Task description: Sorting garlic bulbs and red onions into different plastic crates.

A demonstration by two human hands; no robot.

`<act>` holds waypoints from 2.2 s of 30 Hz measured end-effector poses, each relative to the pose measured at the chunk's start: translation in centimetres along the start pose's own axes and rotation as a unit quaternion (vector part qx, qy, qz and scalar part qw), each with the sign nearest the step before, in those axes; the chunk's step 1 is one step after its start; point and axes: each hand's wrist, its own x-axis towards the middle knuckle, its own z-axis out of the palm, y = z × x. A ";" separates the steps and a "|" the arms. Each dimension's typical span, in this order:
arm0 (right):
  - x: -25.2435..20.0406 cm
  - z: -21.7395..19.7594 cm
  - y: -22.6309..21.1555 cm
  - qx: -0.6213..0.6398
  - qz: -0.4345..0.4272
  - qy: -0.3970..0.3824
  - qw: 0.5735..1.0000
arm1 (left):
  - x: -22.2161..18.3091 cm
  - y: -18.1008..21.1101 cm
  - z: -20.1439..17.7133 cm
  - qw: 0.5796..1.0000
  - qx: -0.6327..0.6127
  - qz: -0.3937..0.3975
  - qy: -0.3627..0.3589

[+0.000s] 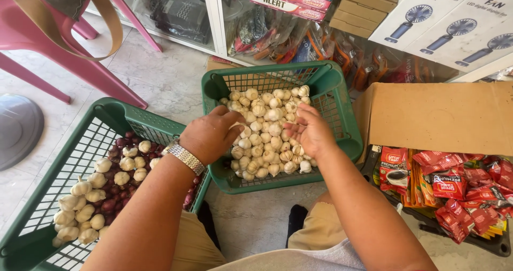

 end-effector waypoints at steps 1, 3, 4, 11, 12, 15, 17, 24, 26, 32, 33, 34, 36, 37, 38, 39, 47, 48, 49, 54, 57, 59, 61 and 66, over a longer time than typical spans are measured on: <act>-0.5 0.1 -0.9 0.016 -0.013 0.012 1.000 | 0.0 -0.5 -0.3 1.000 -0.006 0.004 0.016; -0.8 -0.9 -2.5 0.030 -0.026 0.022 0.999 | -0.2 -1.4 -1.4 0.999 -0.013 0.005 0.034; -0.5 -2.0 -3.2 0.072 -0.024 0.033 0.997 | -0.5 -1.8 -2.2 0.998 -0.034 -0.003 0.051; 0.3 -13.4 -8.1 0.254 -0.077 -0.024 0.964 | -4.1 -10.3 -3.1 0.969 -0.208 -0.041 0.129; 2.4 -16.1 -7.6 0.251 -0.063 -0.042 0.965 | -6.2 -13.2 -2.3 0.968 -0.199 -0.058 0.141; 7.0 -25.0 -6.3 0.291 -0.101 -0.004 0.951 | -11.5 -20.7 1.1 0.976 -0.156 -0.052 0.145; 9.1 -29.2 -5.2 0.275 -0.107 -0.010 0.955 | -15.9 -25.5 3.5 0.957 -0.140 -0.225 0.115; 10.7 -30.8 -3.6 0.172 -0.141 0.009 0.975 | -23.1 -34.3 9.4 0.895 -0.119 -0.406 0.139; 8.6 -25.8 -4.0 0.156 -0.107 0.057 0.980 | -21.3 -34.6 11.2 0.903 -0.175 -0.360 0.156; 4.9 -14.3 -4.3 0.064 -0.061 0.130 0.988 | -14.3 -31.5 11.3 0.942 -0.004 -0.322 0.094; 5.3 -14.5 -3.9 0.062 -0.061 0.129 0.988 | -13.5 -31.5 10.9 0.942 -0.006 -0.322 0.095; 5.6 -14.6 -3.5 0.030 -0.052 0.127 0.990 | -12.8 -31.6 10.5 0.935 0.014 -0.347 0.074; 6.4 -14.7 -2.7 -0.002 -0.044 0.120 0.992 | -11.7 -32.7 10.1 0.926 0.035 -0.373 0.058; 6.6 -14.9 -2.4 -0.021 -0.039 0.114 0.992 | -11.3 -33.6 10.3 0.919 0.031 -0.389 0.049; 6.9 -15.1 -2.1 -0.039 -0.034 0.109 0.993 | -10.9 -34.6 10.6 0.913 0.028 -0.405 0.039; 7.2 -15.3 -1.9 -0.041 -0.035 0.109 0.993 | -10.4 -34.9 10.6 0.913 0.026 -0.405 0.040; 8.6 -15.4 -0.7 -0.105 -0.001 0.120 0.987 | -6.5 -33.3 10.9 0.885 0.052 -0.461 -0.045; 8.7 -15.2 -0.7 -0.108 0.001 0.120 0.987 | -6.7 -33.4 11.5 0.884 0.050 -0.463 -0.047; 8.8 -14.9 -0.6 -0.117 0.002 0.116 0.986 | -7.0 -33.6 12.0 0.892 0.058 -0.448 -0.030; 8.3 -12.4 -0.5 -0.150 0.003 0.113 0.982 | -8.8 -33.4 13.0 0.908 0.071 -0.412 -0.038; 7.9 -11.7 -0.4 -0.164 0.008 0.115 0.980 | -10.2 -32.5 13.5 0.908 0.090 -0.406 -0.046; 7.7 -11.4 -0.3 -0.166 0.006 0.115 0.979 | -11.3 -32.5 14.0 0.914 0.083 -0.398 -0.011; 7.6 -11.4 -0.2 -0.166 0.004 0.109 0.980 | -12.5 -32.5 15.4 0.922 0.076 -0.381 0.009; 7.5 -11.1 0.1 -0.162 -0.003 0.097 0.982 | -15.6 -32.3 17.6 0.935 0.040 -0.341 0.093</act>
